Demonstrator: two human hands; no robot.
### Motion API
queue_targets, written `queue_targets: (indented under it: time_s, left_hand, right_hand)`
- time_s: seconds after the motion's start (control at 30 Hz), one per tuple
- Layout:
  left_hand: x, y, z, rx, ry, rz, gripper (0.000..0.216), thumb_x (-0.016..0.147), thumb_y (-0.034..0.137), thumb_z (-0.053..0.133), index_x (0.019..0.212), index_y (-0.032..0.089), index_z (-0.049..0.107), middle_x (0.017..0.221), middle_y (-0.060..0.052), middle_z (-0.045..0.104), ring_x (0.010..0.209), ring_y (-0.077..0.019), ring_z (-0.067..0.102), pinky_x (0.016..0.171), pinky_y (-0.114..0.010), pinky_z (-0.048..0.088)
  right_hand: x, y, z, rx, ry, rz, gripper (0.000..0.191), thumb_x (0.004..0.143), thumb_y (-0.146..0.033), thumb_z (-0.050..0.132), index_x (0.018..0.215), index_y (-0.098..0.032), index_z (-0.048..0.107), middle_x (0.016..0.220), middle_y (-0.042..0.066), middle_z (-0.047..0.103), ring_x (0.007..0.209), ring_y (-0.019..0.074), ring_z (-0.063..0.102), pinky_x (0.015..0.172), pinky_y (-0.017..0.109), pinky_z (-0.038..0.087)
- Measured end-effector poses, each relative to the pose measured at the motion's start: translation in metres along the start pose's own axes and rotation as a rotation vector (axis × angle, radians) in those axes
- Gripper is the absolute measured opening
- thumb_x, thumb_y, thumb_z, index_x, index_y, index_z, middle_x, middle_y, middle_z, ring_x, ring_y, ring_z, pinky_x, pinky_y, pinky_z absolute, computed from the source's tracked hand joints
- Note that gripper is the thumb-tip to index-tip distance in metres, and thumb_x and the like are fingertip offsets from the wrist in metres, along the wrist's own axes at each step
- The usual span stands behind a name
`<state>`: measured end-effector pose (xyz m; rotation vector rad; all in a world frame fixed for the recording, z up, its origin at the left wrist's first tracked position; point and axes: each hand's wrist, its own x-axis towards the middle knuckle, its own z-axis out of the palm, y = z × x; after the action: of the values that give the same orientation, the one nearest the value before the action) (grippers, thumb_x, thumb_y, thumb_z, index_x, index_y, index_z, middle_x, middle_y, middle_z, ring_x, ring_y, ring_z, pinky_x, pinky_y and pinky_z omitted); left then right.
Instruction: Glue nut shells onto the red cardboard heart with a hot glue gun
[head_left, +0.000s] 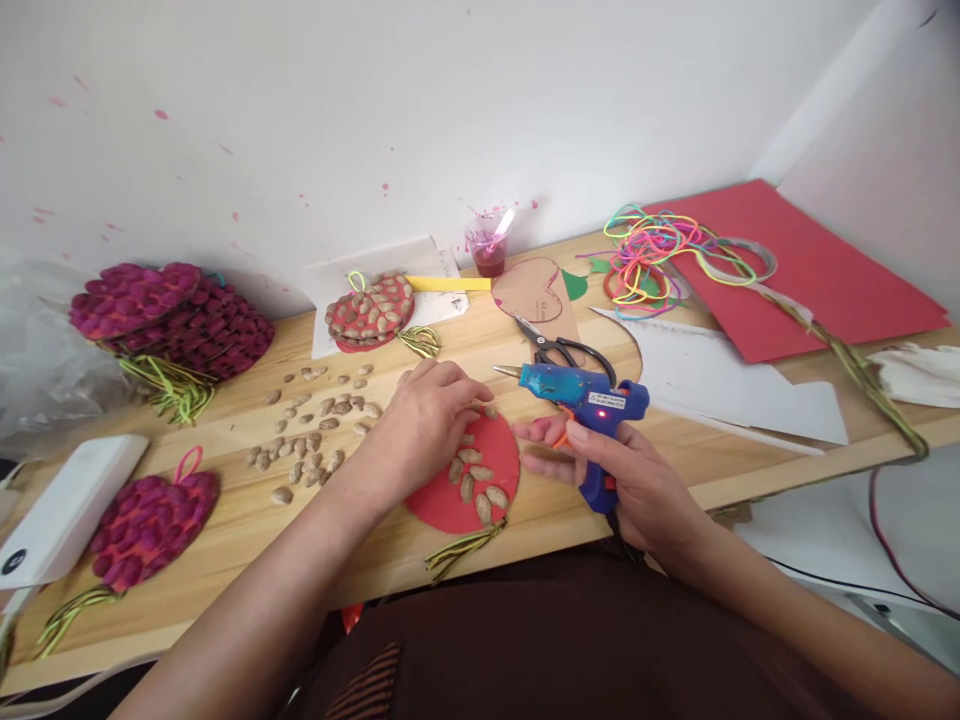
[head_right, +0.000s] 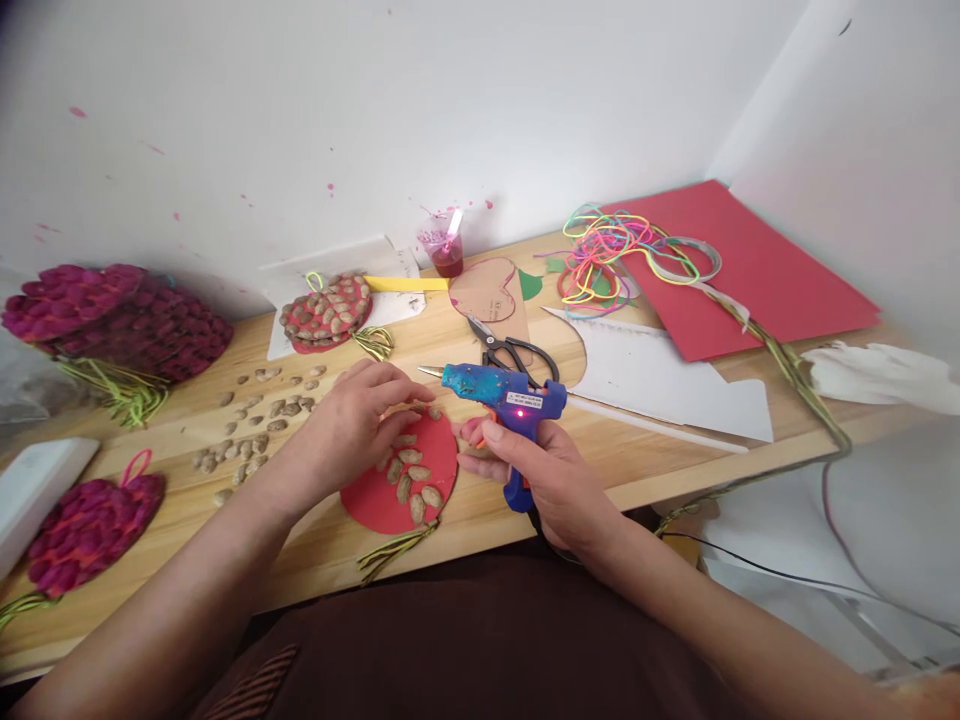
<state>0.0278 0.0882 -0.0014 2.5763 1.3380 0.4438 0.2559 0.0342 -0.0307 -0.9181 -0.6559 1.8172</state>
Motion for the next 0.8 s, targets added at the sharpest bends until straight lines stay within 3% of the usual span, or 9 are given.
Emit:
queue_targets:
  time_s: [0.33, 0.5, 0.6, 0.8]
  left_hand:
    - [0.0026, -0.0010, 0.0020, -0.008, -0.051, 0.005, 0.020, 0.089, 0.010, 0.065, 0.103, 0.021, 0.074, 0.095, -0.007, 0.065, 0.094, -0.0248, 0.057, 0.084, -0.039, 0.046]
    - [0.0047, -0.0063, -0.0031, 0.022, 0.008, 0.002, 0.012, 0.093, 0.019, 0.064, 0.096, 0.018, 0.076, 0.090, -0.008, 0.067, 0.087, -0.0237, 0.057, 0.082, -0.039, 0.046]
    - [0.0062, -0.0089, -0.0050, 0.042, 0.003, 0.006, 0.020, 0.097, 0.023, 0.059, 0.089, 0.019, 0.077, 0.085, -0.007, 0.067, 0.084, -0.0239, 0.056, 0.081, -0.040, 0.045]
    - [0.0081, -0.0061, -0.0056, 0.020, -0.029, -0.041, 0.025, 0.096, 0.015, 0.053, 0.099, 0.017, 0.077, 0.093, -0.009, 0.072, 0.088, -0.0240, 0.060, 0.084, -0.039, 0.047]
  right_hand:
    - [0.0017, 0.0027, -0.0010, -0.014, -0.023, -0.005, 0.019, 0.082, -0.038, 0.080, 0.087, -0.021, 0.079, 0.098, 0.006, 0.072, 0.110, 0.0281, 0.069, 0.095, 0.044, 0.061]
    - [0.0020, 0.0036, -0.0019, -0.009, -0.021, -0.011, 0.017, 0.083, -0.038, 0.080, 0.087, -0.021, 0.079, 0.100, 0.005, 0.072, 0.111, 0.0270, 0.069, 0.096, 0.045, 0.061]
    - [0.0015, 0.0030, -0.0014, -0.010, -0.004, -0.020, 0.017, 0.083, -0.038, 0.080, 0.087, -0.022, 0.079, 0.100, 0.005, 0.072, 0.110, 0.0269, 0.070, 0.097, 0.045, 0.060]
    - [0.0003, 0.0011, -0.0003, -0.015, 0.004, -0.029, 0.017, 0.083, -0.038, 0.079, 0.086, -0.021, 0.079, 0.099, 0.006, 0.072, 0.112, 0.0287, 0.069, 0.095, 0.046, 0.061]
